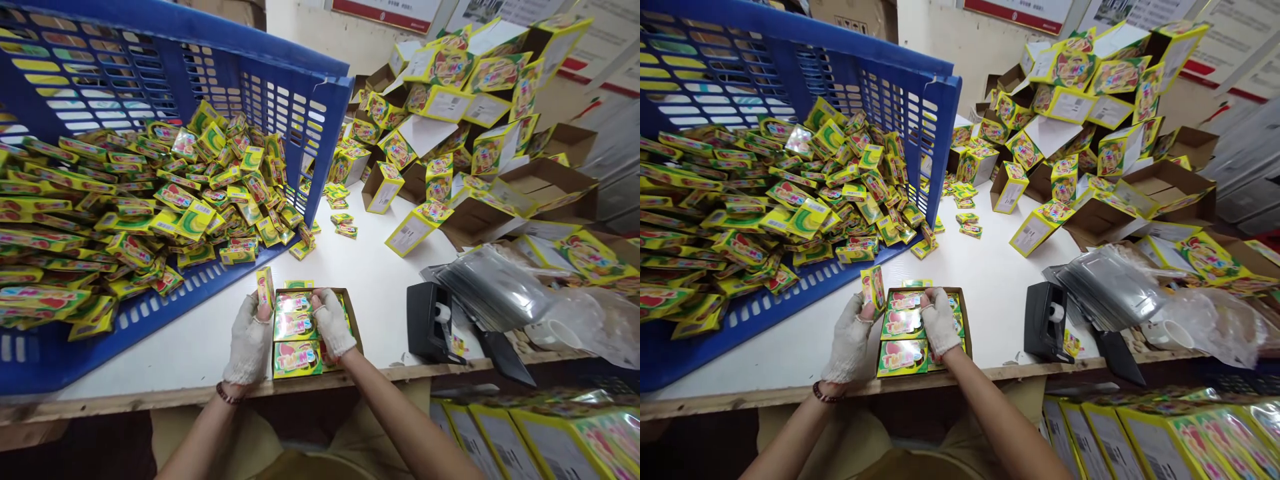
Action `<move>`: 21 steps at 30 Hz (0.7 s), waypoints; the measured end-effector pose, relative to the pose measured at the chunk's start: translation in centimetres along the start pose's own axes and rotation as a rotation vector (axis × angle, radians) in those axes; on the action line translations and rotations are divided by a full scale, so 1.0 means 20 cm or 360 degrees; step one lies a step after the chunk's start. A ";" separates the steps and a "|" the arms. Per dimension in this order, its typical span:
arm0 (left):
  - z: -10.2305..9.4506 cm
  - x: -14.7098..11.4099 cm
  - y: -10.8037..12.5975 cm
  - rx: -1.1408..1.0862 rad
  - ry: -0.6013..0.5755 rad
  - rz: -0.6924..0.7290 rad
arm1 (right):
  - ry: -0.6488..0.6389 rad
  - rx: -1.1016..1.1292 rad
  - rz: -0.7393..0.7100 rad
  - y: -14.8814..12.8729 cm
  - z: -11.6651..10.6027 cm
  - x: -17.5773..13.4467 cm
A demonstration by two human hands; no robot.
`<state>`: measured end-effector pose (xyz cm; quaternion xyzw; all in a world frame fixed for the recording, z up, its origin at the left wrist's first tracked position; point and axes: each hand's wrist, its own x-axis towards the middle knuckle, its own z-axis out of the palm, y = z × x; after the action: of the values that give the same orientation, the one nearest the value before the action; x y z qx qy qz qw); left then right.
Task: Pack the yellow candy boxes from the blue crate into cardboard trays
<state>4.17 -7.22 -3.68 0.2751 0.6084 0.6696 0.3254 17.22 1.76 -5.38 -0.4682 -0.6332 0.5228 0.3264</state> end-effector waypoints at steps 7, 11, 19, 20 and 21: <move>0.02 0.01 0.12 0.0053 -0.0461 -0.0012 | -0.0440 0.0143 -0.0128 -0.20 -0.08 0.05; 0.03 0.04 0.07 0.0649 -0.0263 0.0270 | -0.0176 0.0157 0.0013 -0.18 -0.08 0.17; 0.06 0.07 -0.08 0.1106 0.0020 0.0915 | -0.0082 -0.0574 -0.0307 -0.15 -0.09 0.12; 0.05 0.05 -0.08 0.1183 -0.0057 0.1017 | -0.0078 -0.0674 -0.0344 -0.15 -0.09 0.09; 0.03 0.03 -0.08 0.1271 -0.0169 0.1107 | -0.0117 -0.0770 -0.0361 -0.15 -0.10 0.06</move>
<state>4.51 -6.31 -5.22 0.5965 0.6714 0.4394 -0.0158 17.84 3.52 -2.14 -0.4393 -0.7995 0.3331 0.2384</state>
